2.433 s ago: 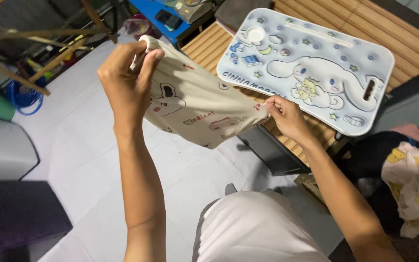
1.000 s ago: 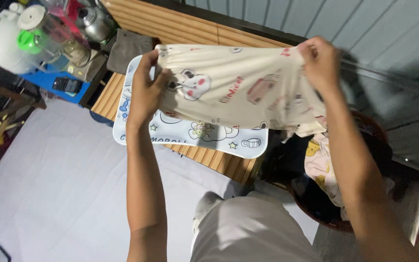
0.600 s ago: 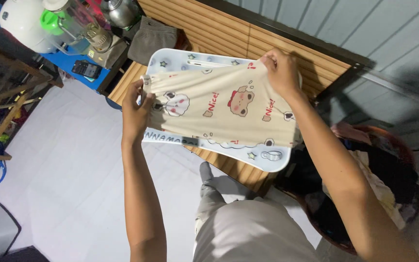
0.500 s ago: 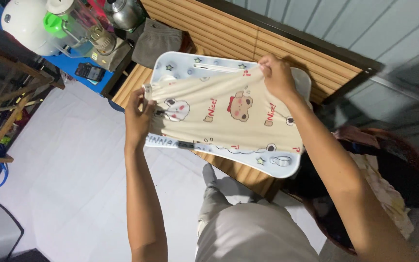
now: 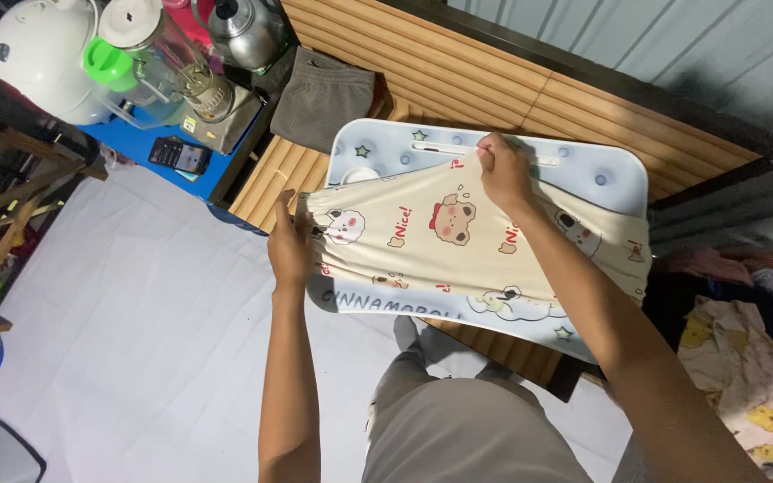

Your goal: Folding various items of clothing on a small portable table.

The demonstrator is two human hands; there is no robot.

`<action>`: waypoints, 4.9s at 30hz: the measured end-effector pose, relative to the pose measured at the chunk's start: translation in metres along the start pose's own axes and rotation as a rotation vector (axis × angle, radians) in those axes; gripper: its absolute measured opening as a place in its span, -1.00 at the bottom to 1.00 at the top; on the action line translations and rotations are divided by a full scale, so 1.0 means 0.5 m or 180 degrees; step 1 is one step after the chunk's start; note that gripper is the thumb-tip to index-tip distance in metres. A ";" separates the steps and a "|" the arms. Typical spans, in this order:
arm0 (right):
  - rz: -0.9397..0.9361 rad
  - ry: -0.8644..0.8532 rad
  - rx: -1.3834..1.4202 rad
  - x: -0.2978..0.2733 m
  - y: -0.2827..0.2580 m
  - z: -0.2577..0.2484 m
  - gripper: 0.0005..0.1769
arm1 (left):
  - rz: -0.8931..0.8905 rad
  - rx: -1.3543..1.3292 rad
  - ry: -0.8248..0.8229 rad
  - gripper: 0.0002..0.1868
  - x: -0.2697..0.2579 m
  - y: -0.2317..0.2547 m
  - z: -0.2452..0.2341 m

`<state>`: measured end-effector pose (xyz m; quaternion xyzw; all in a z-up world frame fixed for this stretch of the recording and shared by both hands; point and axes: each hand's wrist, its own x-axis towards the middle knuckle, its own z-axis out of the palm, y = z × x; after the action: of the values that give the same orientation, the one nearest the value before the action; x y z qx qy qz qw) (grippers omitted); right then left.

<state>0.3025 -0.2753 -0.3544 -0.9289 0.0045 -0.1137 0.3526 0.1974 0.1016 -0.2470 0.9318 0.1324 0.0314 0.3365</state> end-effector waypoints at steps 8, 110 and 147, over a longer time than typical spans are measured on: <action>-0.0709 0.0263 0.0105 -0.087 -0.126 -0.029 -0.55 | 0.0000 0.0295 -0.0102 -0.50 0.060 -0.096 0.021; 0.1307 0.0333 0.3228 -0.501 0.257 -0.531 -0.51 | 0.2205 -0.1939 -0.3403 -0.88 -0.441 0.625 0.425; 0.0636 0.0465 0.1745 -0.520 0.255 -0.667 -0.63 | 0.2912 -0.1895 -0.2636 -0.90 -0.458 0.646 0.462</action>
<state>-0.0132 -0.5662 -0.2504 -0.7834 0.0905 -0.1419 0.5983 0.0839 -0.3415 -0.2130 0.6970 -0.4285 -0.1533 0.5542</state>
